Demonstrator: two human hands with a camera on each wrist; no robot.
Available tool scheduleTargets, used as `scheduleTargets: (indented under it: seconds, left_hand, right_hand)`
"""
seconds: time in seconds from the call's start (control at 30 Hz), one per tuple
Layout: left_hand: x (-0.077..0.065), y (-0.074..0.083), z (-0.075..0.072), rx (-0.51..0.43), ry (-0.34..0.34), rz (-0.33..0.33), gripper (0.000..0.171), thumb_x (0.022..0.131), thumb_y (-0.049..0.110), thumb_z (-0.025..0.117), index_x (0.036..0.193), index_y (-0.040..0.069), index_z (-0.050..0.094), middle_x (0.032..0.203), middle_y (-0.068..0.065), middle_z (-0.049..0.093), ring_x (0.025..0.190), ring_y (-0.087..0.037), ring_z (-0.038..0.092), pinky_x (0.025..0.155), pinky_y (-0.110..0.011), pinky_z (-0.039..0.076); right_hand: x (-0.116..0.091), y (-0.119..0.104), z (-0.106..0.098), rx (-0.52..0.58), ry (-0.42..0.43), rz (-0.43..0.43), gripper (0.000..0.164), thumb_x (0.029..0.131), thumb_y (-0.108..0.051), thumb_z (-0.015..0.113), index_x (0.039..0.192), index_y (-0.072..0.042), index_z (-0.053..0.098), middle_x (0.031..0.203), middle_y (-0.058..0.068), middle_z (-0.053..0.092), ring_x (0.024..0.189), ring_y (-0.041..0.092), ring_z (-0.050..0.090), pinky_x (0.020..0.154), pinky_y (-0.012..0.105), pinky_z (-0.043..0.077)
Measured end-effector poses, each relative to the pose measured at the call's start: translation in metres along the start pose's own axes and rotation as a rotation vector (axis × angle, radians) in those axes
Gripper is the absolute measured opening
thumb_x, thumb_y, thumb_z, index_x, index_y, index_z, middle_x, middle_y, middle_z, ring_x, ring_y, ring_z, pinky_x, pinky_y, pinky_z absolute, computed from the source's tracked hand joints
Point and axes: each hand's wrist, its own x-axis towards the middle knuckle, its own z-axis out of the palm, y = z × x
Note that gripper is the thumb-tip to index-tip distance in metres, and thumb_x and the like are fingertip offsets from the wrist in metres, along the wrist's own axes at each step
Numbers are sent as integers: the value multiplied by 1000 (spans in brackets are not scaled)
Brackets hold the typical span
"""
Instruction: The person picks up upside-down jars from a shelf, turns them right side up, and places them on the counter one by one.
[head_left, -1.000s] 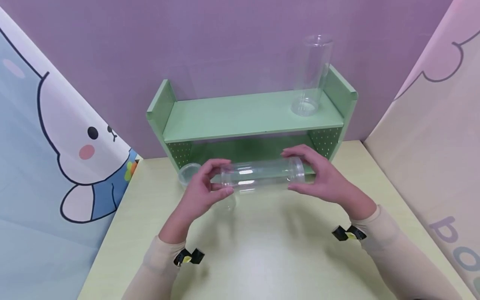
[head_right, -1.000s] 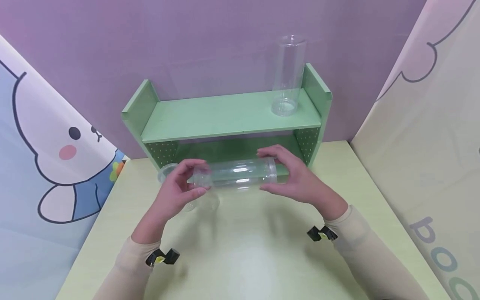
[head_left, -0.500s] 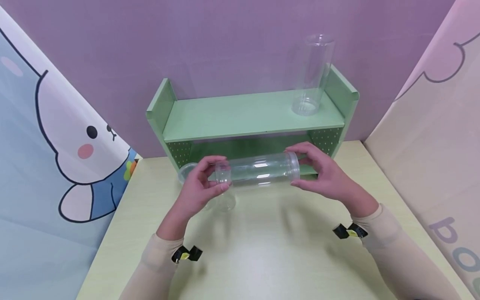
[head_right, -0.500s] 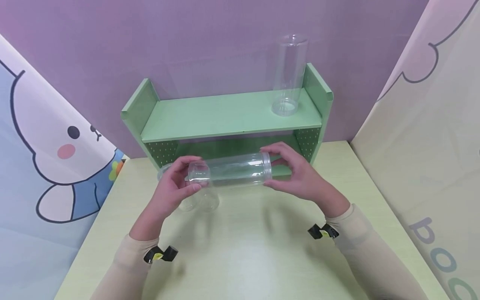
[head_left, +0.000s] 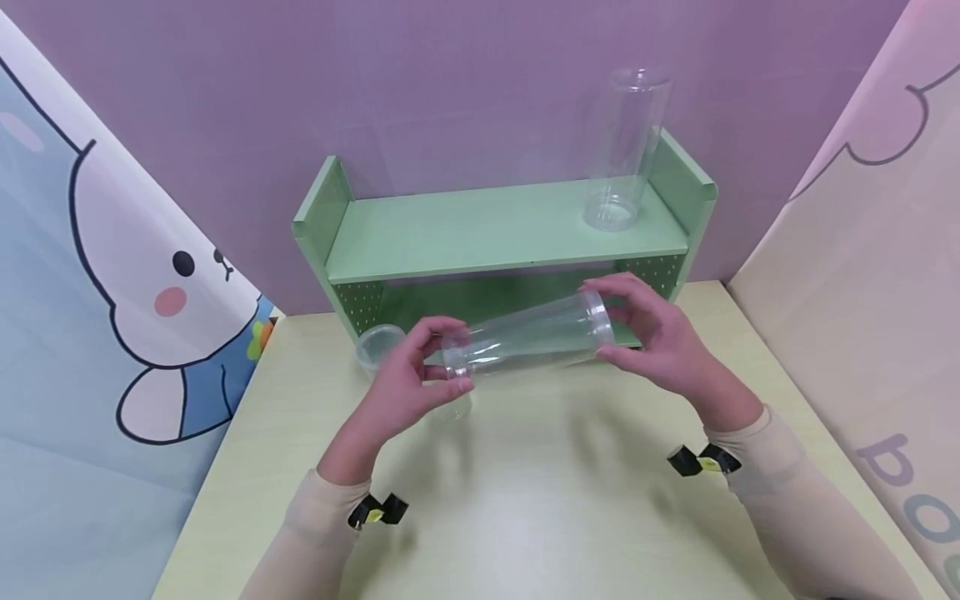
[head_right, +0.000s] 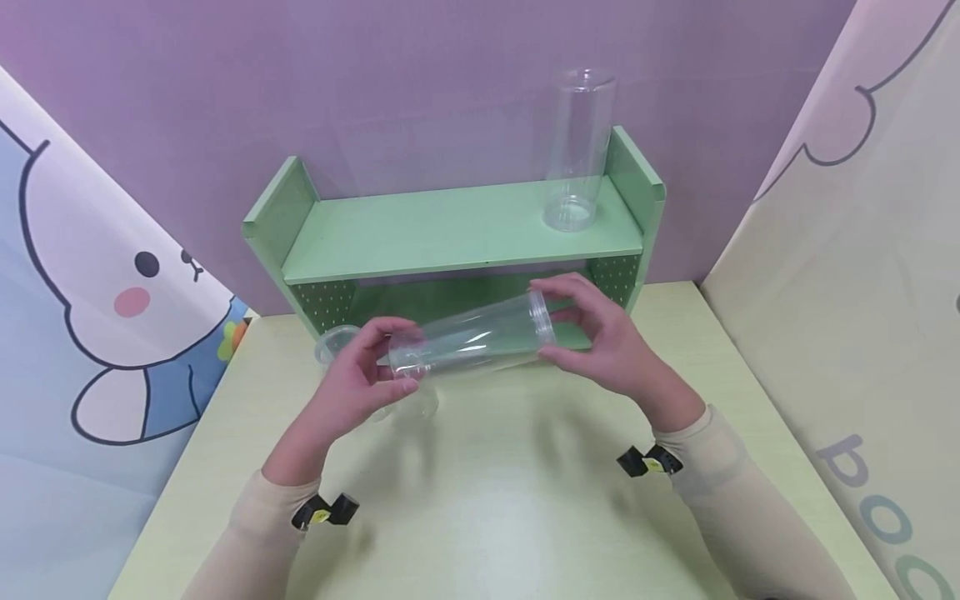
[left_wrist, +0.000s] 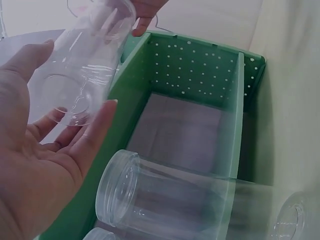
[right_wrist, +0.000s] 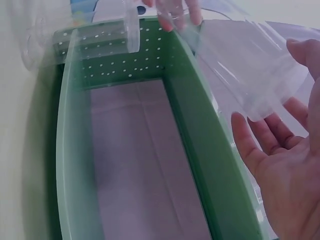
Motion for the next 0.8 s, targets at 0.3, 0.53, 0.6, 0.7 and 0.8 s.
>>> scheduleTargets:
  seconds: [0.3,0.53,0.6,0.7,0.8]
  left_hand:
    - [4,2,14,233,-78,-3,74,87,14,96,152,16,59,142,1,64,124,-19,66,103,-43,62]
    - [5,-6,28,298,-173,-56,80,89,24,95,157,14,54,145,3,63,128,-26,68,111,-44,56]
    - [6,-9,32,294,-196,-60,81,89,24,95,158,12,53,143,3,64,129,-27,68,112,-43,56]
    - [6,-14,39,288,-220,-56,81,89,26,95,156,14,53,140,4,66,130,-22,67,112,-45,56]
    - [8,-21,45,269,-238,-37,78,88,24,96,152,13,54,138,3,66,130,-23,66,113,-49,56]
  right_hand:
    - [4,-7,1,145,108,17,70,77,27,64,146,22,51,146,24,60,127,32,62,98,32,59]
    - [9,-10,4,108,104,77,65,82,17,67,146,17,54,144,20,60,120,33,58,95,35,55]
    - [10,-11,7,95,95,90,62,86,12,71,145,16,55,144,21,60,122,34,57,97,36,55]
    - [11,-12,11,74,74,112,60,95,-6,83,146,12,58,145,19,60,124,32,57,100,34,53]
    - [12,-12,16,54,50,134,68,97,-29,89,147,8,60,146,18,59,124,32,58,100,33,54]
